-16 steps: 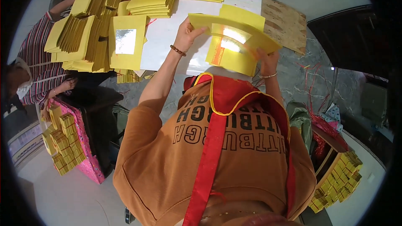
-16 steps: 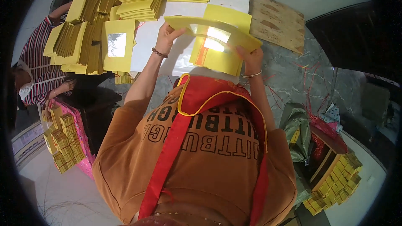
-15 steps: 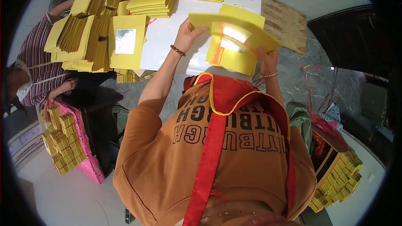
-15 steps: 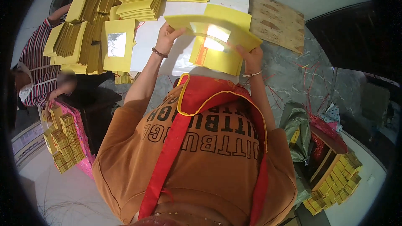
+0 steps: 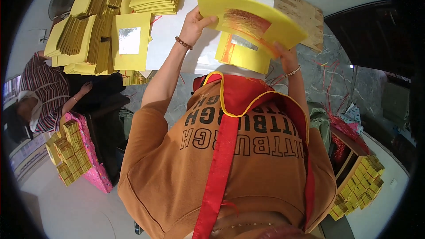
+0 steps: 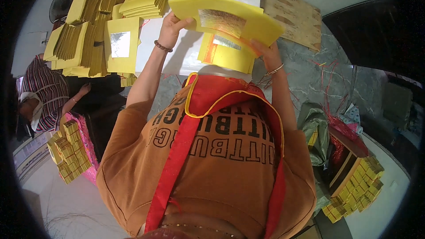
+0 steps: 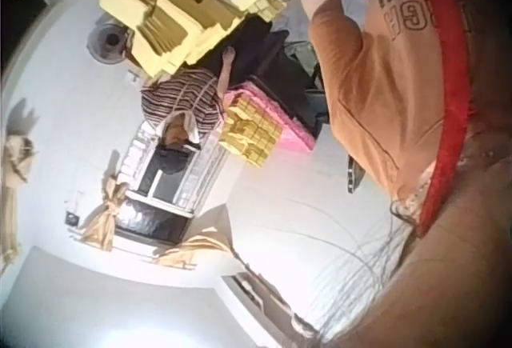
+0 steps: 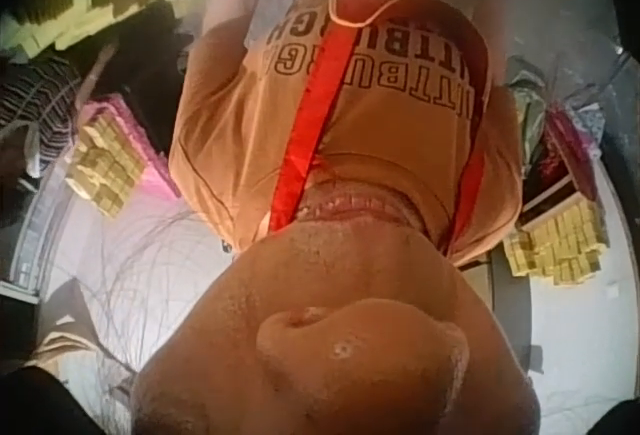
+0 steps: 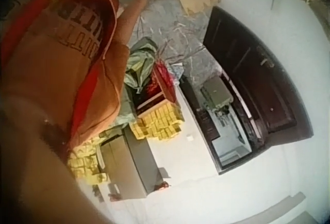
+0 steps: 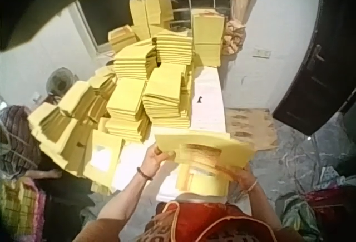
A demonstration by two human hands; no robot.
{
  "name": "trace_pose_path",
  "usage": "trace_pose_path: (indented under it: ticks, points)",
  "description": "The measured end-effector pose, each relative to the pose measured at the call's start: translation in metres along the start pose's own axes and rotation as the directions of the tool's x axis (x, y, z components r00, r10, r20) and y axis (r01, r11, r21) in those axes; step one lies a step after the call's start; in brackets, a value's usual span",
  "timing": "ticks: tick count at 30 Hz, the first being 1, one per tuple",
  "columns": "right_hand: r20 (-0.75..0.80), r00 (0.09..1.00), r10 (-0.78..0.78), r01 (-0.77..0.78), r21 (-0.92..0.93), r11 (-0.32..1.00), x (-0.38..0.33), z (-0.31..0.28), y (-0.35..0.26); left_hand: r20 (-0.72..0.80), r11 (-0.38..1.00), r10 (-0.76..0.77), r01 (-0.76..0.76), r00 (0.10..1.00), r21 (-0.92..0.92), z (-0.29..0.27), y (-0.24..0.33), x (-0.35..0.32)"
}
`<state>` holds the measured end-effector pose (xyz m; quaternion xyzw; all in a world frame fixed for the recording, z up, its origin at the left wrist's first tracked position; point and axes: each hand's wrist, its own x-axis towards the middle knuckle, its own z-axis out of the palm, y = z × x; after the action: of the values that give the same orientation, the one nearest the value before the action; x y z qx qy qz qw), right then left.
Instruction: Processing and stacking yellow paper sheets with foil squares.
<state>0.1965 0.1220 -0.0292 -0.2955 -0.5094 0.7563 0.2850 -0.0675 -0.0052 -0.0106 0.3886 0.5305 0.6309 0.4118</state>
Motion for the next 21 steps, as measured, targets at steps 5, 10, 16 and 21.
trace_pose_path:
  ticks: [5, 10, 16, 21]
  points:
    - [0.007, 1.000, -0.024, 0.025, -0.234, 0.972, 0.008, -0.011, 0.028, -0.004, 0.988, -0.098, 0.097, 0.995, 0.124, -0.007, -0.032, 0.002]
    - [-0.094, 0.995, 0.021, -0.028, -0.071, 0.997, 0.008, 0.007, 0.028, -0.208, 0.889, 0.310, -0.205, 0.927, 0.410, 0.010, -0.014, 0.007]
    - [-0.175, 0.973, 0.151, -0.076, 0.372, 0.925, -0.003, 0.017, 0.031, 0.225, 0.135, 0.559, -0.356, 0.798, 0.925, 0.040, 0.008, -0.022]
    - [-0.164, 0.949, 0.269, -0.133, 0.565, 0.815, -0.014, 0.032, 0.027, 0.394, 0.009, 0.420, -0.438, 0.818, 0.899, 0.081, -0.018, -0.034]
